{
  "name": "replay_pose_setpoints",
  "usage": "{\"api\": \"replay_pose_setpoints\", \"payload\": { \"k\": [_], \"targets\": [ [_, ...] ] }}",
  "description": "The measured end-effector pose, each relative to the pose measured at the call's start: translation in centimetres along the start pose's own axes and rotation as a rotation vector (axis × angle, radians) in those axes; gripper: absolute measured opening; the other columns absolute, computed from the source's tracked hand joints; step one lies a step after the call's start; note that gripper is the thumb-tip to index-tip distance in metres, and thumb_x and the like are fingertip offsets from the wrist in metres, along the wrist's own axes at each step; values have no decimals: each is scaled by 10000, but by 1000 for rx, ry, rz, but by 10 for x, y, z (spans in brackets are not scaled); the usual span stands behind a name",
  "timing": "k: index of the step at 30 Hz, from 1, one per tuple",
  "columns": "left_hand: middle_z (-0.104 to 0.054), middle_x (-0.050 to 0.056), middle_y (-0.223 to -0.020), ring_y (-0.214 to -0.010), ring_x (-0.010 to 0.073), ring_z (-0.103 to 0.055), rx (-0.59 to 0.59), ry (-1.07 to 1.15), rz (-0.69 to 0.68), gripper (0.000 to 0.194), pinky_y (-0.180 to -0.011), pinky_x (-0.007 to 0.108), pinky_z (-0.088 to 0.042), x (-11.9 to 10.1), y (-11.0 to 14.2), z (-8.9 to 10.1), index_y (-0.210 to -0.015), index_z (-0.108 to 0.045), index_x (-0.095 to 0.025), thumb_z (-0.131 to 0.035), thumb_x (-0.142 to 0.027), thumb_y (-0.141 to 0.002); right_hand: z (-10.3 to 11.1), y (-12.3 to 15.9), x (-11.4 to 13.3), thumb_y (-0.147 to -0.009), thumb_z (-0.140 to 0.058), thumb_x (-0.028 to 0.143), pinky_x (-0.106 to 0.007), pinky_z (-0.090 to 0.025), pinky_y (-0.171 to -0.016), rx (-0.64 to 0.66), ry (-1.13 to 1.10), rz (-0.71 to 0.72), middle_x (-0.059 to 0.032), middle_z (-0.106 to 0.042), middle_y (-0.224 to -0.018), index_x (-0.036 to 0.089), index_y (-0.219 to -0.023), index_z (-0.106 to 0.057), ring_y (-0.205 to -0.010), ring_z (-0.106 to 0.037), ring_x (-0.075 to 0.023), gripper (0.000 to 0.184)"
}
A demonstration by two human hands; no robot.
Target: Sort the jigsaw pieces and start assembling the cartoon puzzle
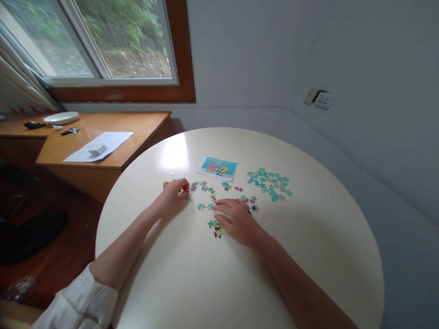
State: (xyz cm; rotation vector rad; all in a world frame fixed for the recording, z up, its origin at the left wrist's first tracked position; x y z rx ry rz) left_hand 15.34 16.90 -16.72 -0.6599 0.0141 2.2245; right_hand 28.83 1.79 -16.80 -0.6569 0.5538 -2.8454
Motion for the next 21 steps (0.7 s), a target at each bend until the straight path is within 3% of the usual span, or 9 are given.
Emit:
{"api": "replay_pose_setpoints", "payload": {
  "k": [8, 14, 21],
  "targets": [
    [-531, -26, -629, -549, 90, -474, -87, 474, -5, 62, -548, 225, -378, -8, 0, 8, -710, -535, -172, -576, -208, -739, 0, 0, -1, -853, -502, 206, -385, -416, -840, -3, -3, -2, -86, -653, -1062, 206, -989, -654, -994, -592, -216, 203],
    [-556, -23, -567, -485, 93, -553, 74, 877, 54, 122, -522, 227, -450, -14, 1, -3, -709, -569, -141, -631, -245, -693, -1, 0, -2, -856, -500, 208, -380, -414, -848, -5, -3, -3, -82, -654, -1060, 208, -988, -655, -998, -590, -212, 203],
    [-646, 25, -645, -592, 145, -652, 164, 943, 65, 173, -598, 249, -494, -18, 2, -5, -786, -615, -115, -657, -260, -701, 0, 0, -2, -865, -479, 217, -384, -425, -831, -22, -12, -13, -85, -659, -1048, 205, -982, -653, -988, -594, -212, 210]
  ]
}}
Point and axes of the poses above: each hand's wrist, its own y-axis away from the middle knuckle, its own z-axis out of the back of the hand, x = y × z, the point moved 5 cm from there along -y, towards the middle knuckle
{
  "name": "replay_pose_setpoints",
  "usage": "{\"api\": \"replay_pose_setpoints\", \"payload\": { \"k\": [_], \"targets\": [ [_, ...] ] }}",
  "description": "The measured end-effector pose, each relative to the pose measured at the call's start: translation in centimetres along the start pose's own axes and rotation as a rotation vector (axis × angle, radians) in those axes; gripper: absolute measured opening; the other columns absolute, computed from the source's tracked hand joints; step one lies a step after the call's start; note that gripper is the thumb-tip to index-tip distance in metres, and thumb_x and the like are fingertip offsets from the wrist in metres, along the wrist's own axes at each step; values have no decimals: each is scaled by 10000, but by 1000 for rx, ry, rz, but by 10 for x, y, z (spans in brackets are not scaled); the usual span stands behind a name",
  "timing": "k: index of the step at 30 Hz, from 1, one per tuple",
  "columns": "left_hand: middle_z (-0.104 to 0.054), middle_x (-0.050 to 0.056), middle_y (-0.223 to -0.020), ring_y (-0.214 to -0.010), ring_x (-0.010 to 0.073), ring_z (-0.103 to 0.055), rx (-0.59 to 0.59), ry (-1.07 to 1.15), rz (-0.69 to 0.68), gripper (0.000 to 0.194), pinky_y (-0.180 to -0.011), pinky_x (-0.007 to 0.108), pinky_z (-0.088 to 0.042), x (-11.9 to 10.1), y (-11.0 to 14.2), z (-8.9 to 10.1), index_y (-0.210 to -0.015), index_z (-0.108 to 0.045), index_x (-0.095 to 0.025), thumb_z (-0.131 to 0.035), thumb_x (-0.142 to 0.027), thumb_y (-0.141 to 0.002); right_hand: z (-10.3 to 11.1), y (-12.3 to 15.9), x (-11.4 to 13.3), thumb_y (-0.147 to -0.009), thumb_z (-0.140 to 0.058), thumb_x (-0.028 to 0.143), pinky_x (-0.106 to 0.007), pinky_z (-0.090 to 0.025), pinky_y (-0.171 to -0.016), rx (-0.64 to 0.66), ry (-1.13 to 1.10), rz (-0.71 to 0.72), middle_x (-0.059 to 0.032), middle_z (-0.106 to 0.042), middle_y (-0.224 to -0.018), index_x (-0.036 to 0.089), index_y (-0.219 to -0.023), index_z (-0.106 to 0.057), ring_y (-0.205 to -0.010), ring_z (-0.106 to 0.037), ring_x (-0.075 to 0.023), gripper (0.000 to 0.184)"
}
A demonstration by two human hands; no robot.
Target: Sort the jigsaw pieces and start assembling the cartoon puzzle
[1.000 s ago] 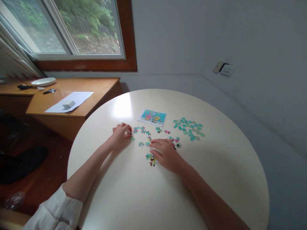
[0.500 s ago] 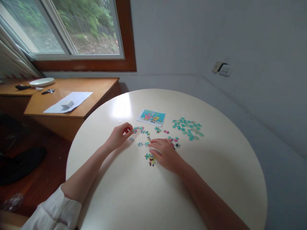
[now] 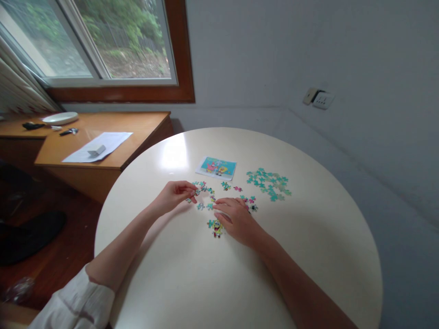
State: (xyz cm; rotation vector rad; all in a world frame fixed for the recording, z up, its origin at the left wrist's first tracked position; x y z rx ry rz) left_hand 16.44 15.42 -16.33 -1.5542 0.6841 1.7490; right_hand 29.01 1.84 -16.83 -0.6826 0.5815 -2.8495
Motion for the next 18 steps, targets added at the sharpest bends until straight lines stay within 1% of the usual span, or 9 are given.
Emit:
{"api": "replay_pose_setpoints", "payload": {
  "k": [4, 7, 13, 18],
  "targets": [
    [-662, 32, -626, -633, 163, -668, 38, -5, 10, 179, -634, 261, -499, 1, 1, -2, -805, -607, -113, -657, -259, -714, 1, 0, 1, -868, -470, 223, -384, -428, -828, 2, 9, 2, -86, -658, -1050, 214, -983, -655, -988, -594, -214, 217],
    [-673, 36, -615, -633, 163, -668, 42, 3, 15, 175, -648, 267, -498, 1, 2, -3, -793, -581, -118, -658, -257, -719, 0, 0, 1, -873, -458, 224, -386, -427, -828, 3, 13, 11, -86, -657, -1046, 212, -979, -655, -980, -595, -212, 224],
    [-673, 32, -580, -610, 163, -663, 68, 20, 33, 182, -616, 255, -490, -1, 3, -7, -776, -537, -133, -666, -244, -711, -1, 0, -2, -873, -457, 219, -387, -420, -836, -14, 14, 1, -84, -657, -1041, 206, -988, -649, -993, -589, -212, 224],
    [-671, 35, -581, -614, 149, -657, 99, -20, 21, 85, -627, 247, -485, -3, 4, -9, -729, -561, -123, -627, -176, -718, -1, 1, -2, -879, -448, 224, -383, -422, -835, -9, 17, 10, -80, -657, -1046, 212, -988, -648, -995, -588, -208, 228]
  ]
}}
Point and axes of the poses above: each hand's wrist, its own y-axis away from the middle knuckle, its own z-axis out of the back of the hand, x = y × z, the point moved 5 cm from there along -y, towards the middle knuckle
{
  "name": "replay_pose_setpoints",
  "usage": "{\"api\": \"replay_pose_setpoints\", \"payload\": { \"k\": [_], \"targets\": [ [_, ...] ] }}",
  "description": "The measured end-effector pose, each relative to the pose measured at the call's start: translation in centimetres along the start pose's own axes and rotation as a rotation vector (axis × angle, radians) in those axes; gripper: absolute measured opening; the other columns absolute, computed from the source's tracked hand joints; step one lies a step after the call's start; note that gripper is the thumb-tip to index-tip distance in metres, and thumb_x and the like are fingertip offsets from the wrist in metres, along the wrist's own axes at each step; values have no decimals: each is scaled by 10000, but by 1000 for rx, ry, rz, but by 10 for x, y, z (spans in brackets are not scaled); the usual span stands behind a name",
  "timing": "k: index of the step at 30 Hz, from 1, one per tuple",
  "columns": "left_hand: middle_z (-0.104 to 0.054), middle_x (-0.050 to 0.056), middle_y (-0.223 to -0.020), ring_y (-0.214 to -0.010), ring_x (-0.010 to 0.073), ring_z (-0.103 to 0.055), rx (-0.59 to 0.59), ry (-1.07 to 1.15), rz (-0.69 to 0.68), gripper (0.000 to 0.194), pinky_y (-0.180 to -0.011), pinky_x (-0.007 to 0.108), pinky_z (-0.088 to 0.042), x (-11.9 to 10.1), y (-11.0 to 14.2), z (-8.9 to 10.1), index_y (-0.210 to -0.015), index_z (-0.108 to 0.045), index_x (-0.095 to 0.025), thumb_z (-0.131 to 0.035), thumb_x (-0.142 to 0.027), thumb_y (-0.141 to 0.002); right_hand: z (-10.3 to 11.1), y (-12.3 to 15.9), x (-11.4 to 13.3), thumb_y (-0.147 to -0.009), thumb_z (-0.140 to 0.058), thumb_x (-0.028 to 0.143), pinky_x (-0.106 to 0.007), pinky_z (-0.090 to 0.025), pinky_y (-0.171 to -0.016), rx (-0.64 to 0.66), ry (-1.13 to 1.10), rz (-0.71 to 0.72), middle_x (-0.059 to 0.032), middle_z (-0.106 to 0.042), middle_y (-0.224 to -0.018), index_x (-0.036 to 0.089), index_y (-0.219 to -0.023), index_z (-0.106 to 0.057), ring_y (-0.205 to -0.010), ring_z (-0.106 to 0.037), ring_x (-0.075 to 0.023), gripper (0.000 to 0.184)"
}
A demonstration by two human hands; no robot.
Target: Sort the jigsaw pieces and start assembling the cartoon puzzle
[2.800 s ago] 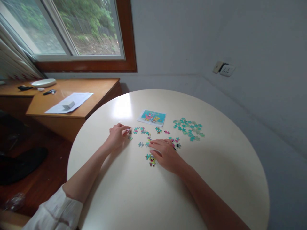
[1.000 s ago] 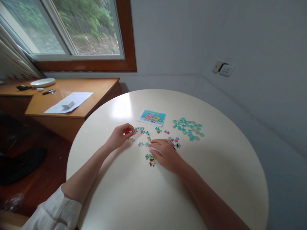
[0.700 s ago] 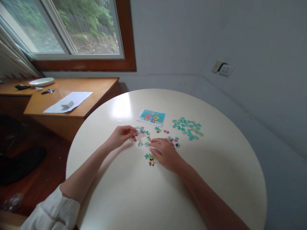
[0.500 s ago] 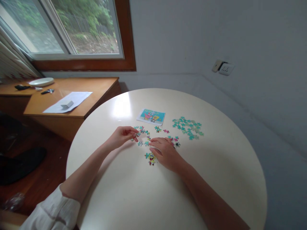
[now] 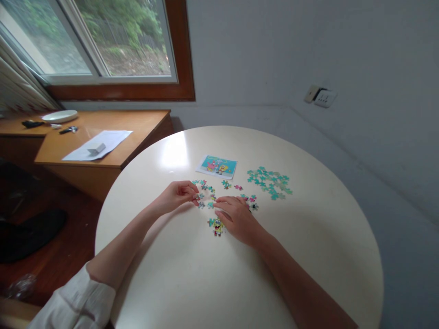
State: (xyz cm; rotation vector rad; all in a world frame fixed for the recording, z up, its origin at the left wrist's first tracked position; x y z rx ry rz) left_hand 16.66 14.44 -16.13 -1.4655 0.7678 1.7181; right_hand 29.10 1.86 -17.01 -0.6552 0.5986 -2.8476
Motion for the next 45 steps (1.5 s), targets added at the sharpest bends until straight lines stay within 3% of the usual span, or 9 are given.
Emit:
{"api": "replay_pose_setpoints", "payload": {
  "k": [3, 14, 23, 45],
  "targets": [
    [-668, 24, -578, -612, 137, -652, -1, 6, 13, 31, -626, 237, -484, 1, 0, 0, -731, -573, -119, -592, -117, -707, 1, 0, 0, -878, -452, 230, -387, -425, -843, 3, -9, -7, -80, -657, -1047, 217, -981, -653, -997, -588, -209, 226],
    [-650, -4, -607, -631, 126, -644, 7, 34, 56, 160, -624, 232, -482, 3, 0, -2, -758, -580, -123, -535, -34, -633, 0, 0, -1, -871, -448, 226, -388, -430, -836, -10, -14, -5, -85, -657, -1042, 218, -991, -651, -991, -590, -213, 235],
    [-644, -2, -614, -629, 122, -623, 37, 28, 64, 137, -608, 224, -466, 3, 1, -4, -719, -586, -124, -529, -53, -618, 3, 0, 2, -868, -466, 238, -394, -420, -880, 2, -28, -17, -86, -637, -1100, 220, -1147, -574, -1038, -567, -212, 300],
    [-597, -25, -561, -582, 108, -577, 31, -31, 100, 146, -571, 213, -436, 6, 2, -3, -749, -625, -131, -581, -84, -619, 0, 1, -1, -859, -487, 224, -399, -416, -870, -7, -27, -15, -92, -639, -1083, 211, -1108, -585, -1025, -572, -217, 268]
  ]
}}
Point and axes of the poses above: each hand's wrist, its own y-axis away from the middle knuckle, its own z-axis out of the back of the hand, x = y × z, the point moved 5 cm from there along -y, towards the middle knuckle
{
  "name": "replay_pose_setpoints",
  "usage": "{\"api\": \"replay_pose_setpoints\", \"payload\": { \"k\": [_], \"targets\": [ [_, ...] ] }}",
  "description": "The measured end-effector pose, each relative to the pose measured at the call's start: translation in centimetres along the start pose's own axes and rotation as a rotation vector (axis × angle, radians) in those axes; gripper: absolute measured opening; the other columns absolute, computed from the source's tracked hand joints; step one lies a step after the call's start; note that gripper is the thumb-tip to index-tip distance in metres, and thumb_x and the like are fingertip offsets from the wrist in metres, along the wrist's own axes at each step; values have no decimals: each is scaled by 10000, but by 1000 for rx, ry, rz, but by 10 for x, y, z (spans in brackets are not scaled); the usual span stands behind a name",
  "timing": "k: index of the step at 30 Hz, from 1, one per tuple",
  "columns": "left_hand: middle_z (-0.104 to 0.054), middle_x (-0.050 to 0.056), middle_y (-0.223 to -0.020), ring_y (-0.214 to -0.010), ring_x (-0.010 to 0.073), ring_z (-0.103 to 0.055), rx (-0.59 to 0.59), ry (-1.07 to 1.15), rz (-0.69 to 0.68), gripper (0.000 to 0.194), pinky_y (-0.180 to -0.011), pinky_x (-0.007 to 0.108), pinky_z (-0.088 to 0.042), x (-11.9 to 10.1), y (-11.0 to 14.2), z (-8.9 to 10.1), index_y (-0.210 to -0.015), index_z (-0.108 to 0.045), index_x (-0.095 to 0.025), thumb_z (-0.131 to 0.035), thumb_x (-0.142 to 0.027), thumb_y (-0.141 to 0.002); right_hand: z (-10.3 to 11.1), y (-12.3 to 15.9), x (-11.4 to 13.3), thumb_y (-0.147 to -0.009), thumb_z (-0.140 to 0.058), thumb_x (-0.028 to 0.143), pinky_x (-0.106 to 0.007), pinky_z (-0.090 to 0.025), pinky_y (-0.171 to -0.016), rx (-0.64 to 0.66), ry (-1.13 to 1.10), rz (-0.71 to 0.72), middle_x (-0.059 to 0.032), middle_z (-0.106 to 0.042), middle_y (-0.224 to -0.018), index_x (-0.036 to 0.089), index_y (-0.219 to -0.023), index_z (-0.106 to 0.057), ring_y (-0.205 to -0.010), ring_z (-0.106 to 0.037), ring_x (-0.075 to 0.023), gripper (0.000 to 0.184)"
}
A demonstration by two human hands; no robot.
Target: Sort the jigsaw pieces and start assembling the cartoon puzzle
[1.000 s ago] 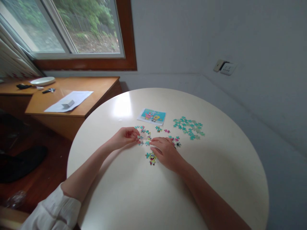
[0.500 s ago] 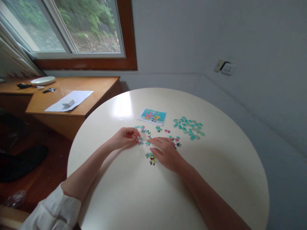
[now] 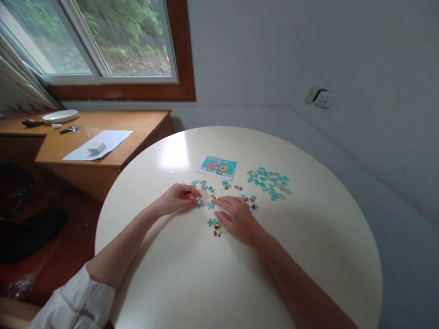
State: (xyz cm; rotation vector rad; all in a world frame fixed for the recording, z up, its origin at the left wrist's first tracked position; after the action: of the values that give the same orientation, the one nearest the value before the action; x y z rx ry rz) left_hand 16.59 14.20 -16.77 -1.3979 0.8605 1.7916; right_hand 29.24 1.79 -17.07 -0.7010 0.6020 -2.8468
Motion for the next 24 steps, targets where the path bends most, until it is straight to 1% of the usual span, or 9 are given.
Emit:
{"api": "replay_pose_setpoints", "payload": {
  "k": [3, 6, 11, 15, 19, 24],
  "targets": [
    [-593, -29, -549, -554, 95, -559, 19, -29, -13, 134, -537, 198, -420, -1, 0, -1, -754, -627, -126, -578, -100, -632, 0, 0, 0, -856, -485, 214, -400, -417, -870, -2, 7, -4, -95, -641, -1077, 198, -1099, -591, -1023, -574, -218, 265],
    [-632, -9, -583, -570, 101, -579, 41, -57, -10, 128, -533, 194, -427, 0, 0, -3, -765, -632, -119, -591, -123, -644, -1, 0, -1, -857, -485, 214, -395, -417, -870, -10, 14, 10, -91, -643, -1073, 198, -1099, -591, -1019, -576, -215, 265],
    [-694, 54, -703, -681, 137, -641, 101, -87, 2, 136, -598, 204, -468, 0, 1, -7, -780, -643, -99, -619, -161, -662, -2, 1, -1, -855, -489, 216, -389, -420, -858, -23, 22, 27, -92, -646, -1067, 191, -1090, -592, -1011, -579, -214, 258],
    [-710, 76, -748, -756, 164, -664, 158, -63, 26, 154, -658, 220, -493, 2, 3, -10, -809, -652, -99, -621, -170, -675, -1, 1, -1, -852, -488, 209, -387, -424, -849, -28, 23, 29, -90, -648, -1059, 192, -1085, -595, -1006, -582, -215, 256],
    [-713, 76, -742, -765, 175, -671, 157, -63, 47, 159, -658, 227, -503, 3, 3, -10, -817, -657, -100, -624, -169, -677, -1, 1, -1, -856, -485, 217, -386, -422, -849, -33, 20, 33, -88, -648, -1061, 203, -1082, -595, -1005, -583, -215, 251],
    [-712, 66, -745, -763, 163, -666, 155, -90, 18, 143, -651, 215, -500, 2, 3, -10, -807, -662, -105, -608, -152, -683, -1, 0, 0, -856, -489, 219, -382, -422, -850, -27, 24, 33, -90, -649, -1057, 196, -1082, -598, -1006, -584, -214, 252]
  ]
}}
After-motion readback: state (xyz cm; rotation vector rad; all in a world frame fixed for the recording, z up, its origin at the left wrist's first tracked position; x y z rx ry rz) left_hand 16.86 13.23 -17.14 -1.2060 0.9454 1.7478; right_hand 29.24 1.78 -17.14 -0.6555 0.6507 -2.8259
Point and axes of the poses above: each hand's wrist, its own y-axis away from the middle knuckle, its own z-axis out of the back of the hand, x = y × z, the point moved 5 cm from there along -y, towards the middle knuckle
